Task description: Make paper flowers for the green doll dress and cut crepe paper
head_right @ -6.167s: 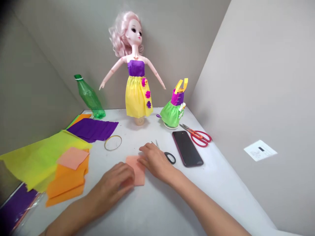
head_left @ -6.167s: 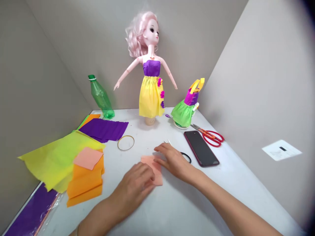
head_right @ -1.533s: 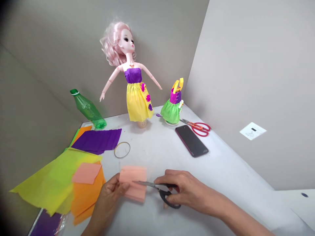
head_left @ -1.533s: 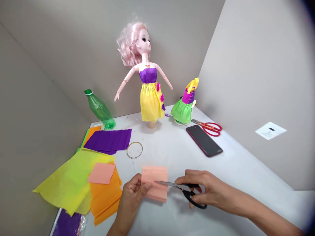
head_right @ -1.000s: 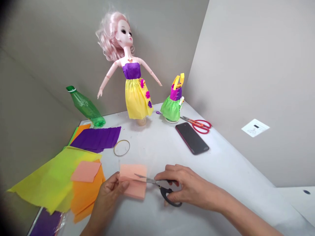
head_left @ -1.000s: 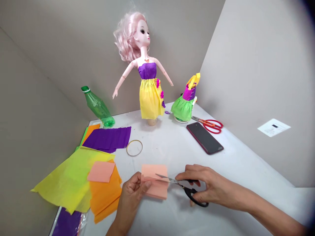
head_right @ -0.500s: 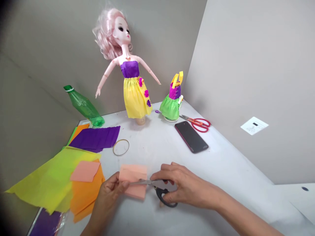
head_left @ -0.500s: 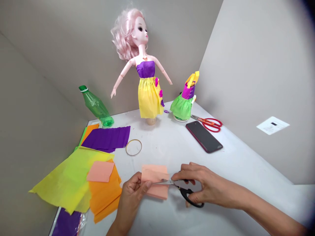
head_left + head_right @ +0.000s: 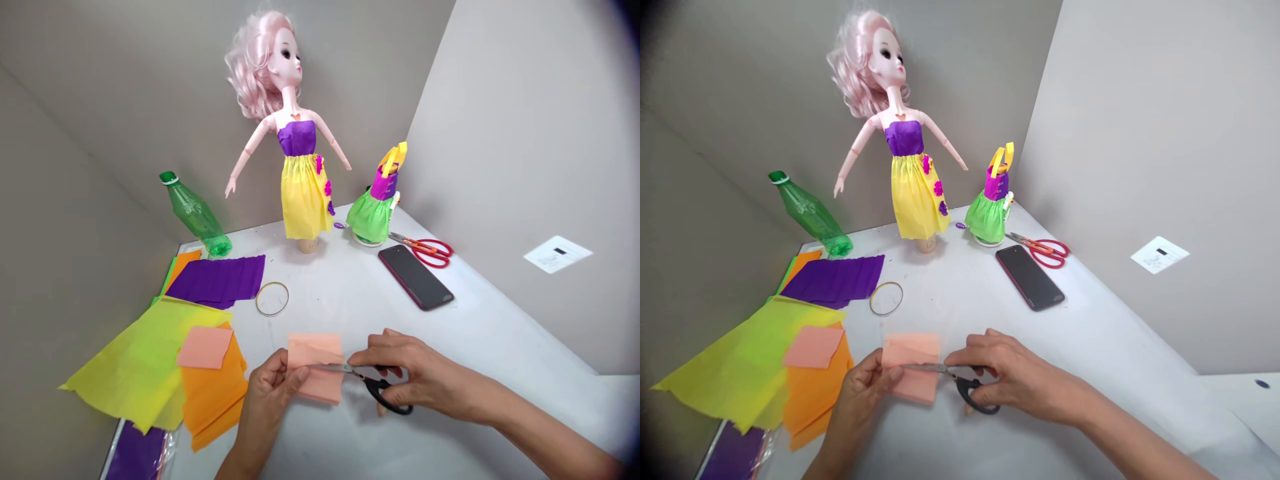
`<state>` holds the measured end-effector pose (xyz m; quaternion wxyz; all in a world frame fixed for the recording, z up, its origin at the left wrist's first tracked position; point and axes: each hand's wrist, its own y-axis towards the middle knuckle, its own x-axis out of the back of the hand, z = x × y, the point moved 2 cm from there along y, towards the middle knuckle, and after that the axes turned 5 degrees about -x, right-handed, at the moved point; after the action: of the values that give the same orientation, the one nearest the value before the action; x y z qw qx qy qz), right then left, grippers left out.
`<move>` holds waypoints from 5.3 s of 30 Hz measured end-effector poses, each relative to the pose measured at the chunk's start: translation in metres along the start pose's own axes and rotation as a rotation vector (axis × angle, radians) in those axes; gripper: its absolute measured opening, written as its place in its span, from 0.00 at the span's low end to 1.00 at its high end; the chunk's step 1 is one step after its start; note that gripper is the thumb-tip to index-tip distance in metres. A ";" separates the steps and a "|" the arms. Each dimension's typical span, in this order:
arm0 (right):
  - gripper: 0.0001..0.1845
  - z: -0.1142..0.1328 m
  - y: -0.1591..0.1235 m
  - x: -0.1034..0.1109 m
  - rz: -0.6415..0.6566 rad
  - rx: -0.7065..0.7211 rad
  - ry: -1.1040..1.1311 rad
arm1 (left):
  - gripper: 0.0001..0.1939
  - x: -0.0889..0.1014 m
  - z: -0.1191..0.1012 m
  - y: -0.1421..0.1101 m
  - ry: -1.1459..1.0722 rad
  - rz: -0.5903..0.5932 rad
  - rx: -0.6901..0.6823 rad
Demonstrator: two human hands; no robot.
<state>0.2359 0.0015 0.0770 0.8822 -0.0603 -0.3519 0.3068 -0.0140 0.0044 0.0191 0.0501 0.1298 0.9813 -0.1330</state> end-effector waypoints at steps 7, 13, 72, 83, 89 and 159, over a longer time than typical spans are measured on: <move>0.24 -0.003 0.000 -0.002 0.005 0.028 0.009 | 0.17 0.000 -0.001 0.001 0.006 -0.016 0.032; 0.30 0.003 0.001 -0.002 0.042 -0.032 -0.008 | 0.17 -0.001 -0.001 0.001 0.019 0.001 0.032; 0.16 -0.159 0.033 0.182 -0.900 -0.573 0.020 | 0.22 -0.012 -0.006 0.000 0.103 -0.143 0.067; 0.18 -0.042 0.022 0.058 -0.427 -0.091 0.775 | 0.20 -0.010 -0.007 0.002 -0.015 -0.185 0.067; 0.14 0.004 0.029 0.001 -0.214 0.027 0.446 | 0.17 0.000 -0.006 0.005 0.013 -0.267 -0.006; 0.13 0.015 0.029 -0.020 -0.024 -0.105 0.212 | 0.14 -0.014 0.000 -0.001 0.174 -0.101 -0.067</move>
<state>0.1998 0.0117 0.0673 0.9137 -0.1342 -0.2730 0.2696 -0.0013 0.0001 0.0214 -0.0377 0.0897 0.9911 -0.0908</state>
